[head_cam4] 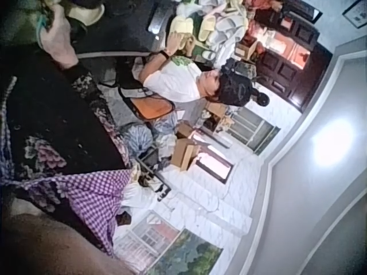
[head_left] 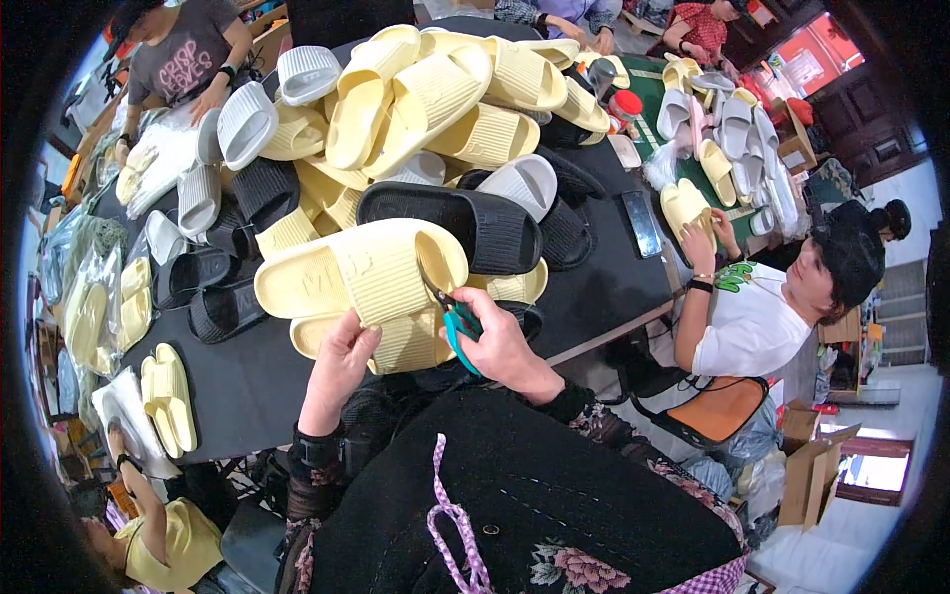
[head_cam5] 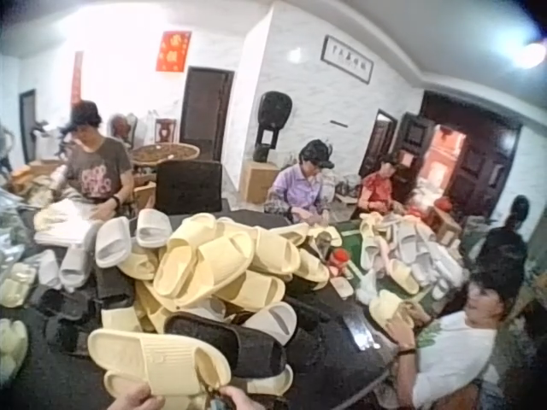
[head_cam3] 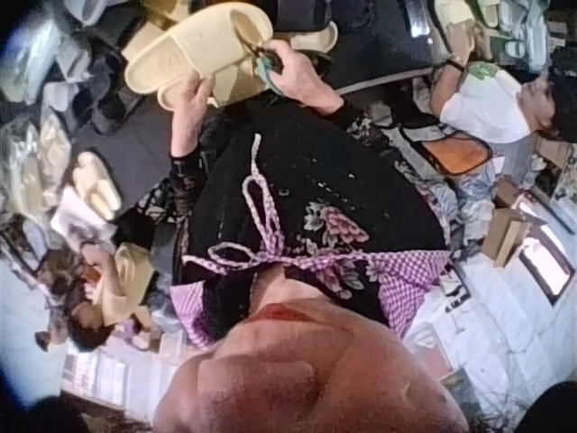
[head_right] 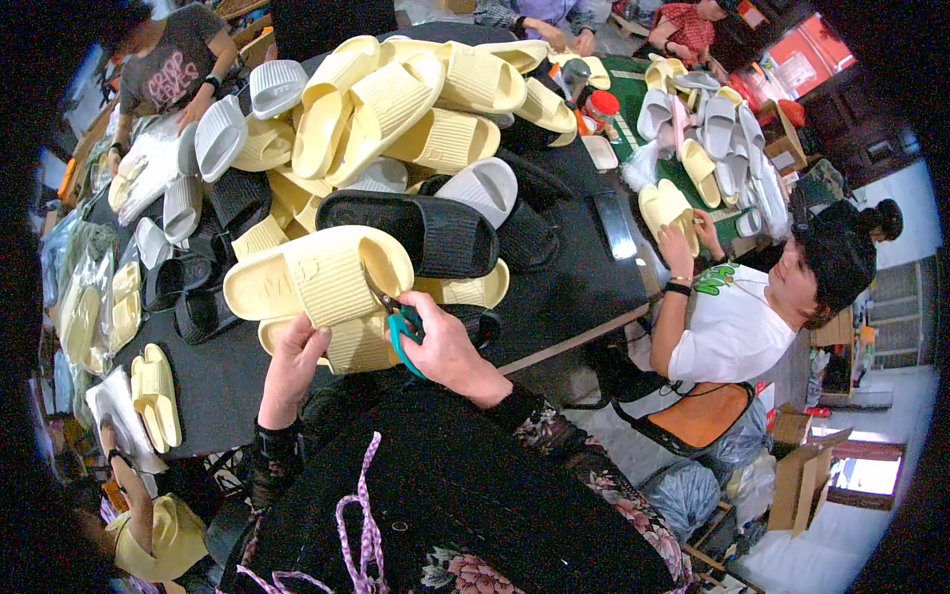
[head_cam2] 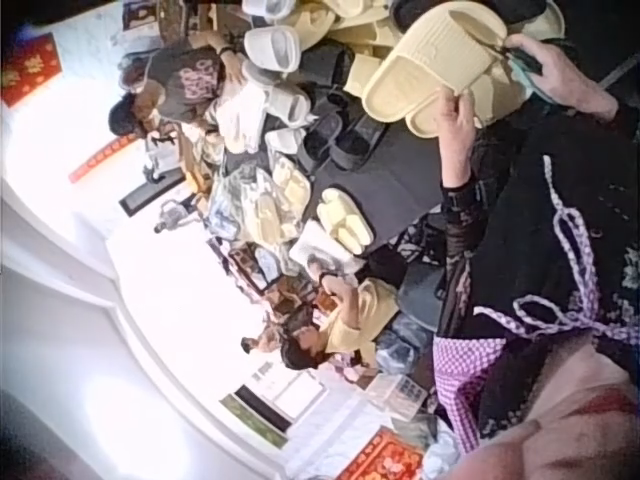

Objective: Trim excess plastic or foam material from the edges of molded sandals using scissors.

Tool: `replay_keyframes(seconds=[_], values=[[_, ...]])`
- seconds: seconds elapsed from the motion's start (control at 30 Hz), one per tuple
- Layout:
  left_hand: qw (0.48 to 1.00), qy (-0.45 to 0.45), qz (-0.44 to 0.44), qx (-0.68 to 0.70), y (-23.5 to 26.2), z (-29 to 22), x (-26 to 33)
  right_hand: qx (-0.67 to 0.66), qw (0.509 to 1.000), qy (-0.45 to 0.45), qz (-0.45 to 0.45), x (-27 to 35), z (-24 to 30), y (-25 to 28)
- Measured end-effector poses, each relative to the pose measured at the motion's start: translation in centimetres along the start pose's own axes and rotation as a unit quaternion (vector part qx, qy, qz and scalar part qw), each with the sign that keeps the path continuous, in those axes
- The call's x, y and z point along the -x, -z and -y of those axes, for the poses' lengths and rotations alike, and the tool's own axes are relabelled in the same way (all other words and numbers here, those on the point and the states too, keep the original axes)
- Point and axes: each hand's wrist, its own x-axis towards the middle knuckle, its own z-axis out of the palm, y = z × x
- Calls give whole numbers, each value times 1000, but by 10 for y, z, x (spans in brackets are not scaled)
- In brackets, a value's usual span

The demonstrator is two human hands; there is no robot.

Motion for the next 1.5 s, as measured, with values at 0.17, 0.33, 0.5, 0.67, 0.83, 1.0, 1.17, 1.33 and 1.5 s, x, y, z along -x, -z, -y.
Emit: replay_keyframes(seconds=[0.17, 0.33, 0.5, 0.67, 0.83, 1.0, 1.17, 1.33, 1.5], values=[[1000, -28, -5, 2, -1, -1, -2, -8, 1000, -7, 6, 1, -2, 1], [999, -10, -37, 13, 7, -3, -2, -60, 998, 14, -16, -1, -6, -1], [999, -18, -42, 27, 18, 5, -7, -46, 999, 6, -15, 5, -9, 0], [993, -26, -95, 61, 33, 8, 1, -63, 997, -9, 43, 11, -11, -6], [986, -14, -152, 71, 53, 4, 7, -47, 997, -3, 57, 12, -20, -8], [968, -3, -236, 87, 83, 5, 19, -57, 995, -41, 74, 9, -20, -9], [954, -4, -276, 116, 103, 44, 25, -98, 990, -33, 96, 8, -17, -14], [940, 109, -307, -106, 112, 86, 26, -163, 974, -119, 105, 4, -12, -18], [900, 131, -371, -188, 118, 108, 43, -165, 973, -121, 104, -2, -17, -21]])
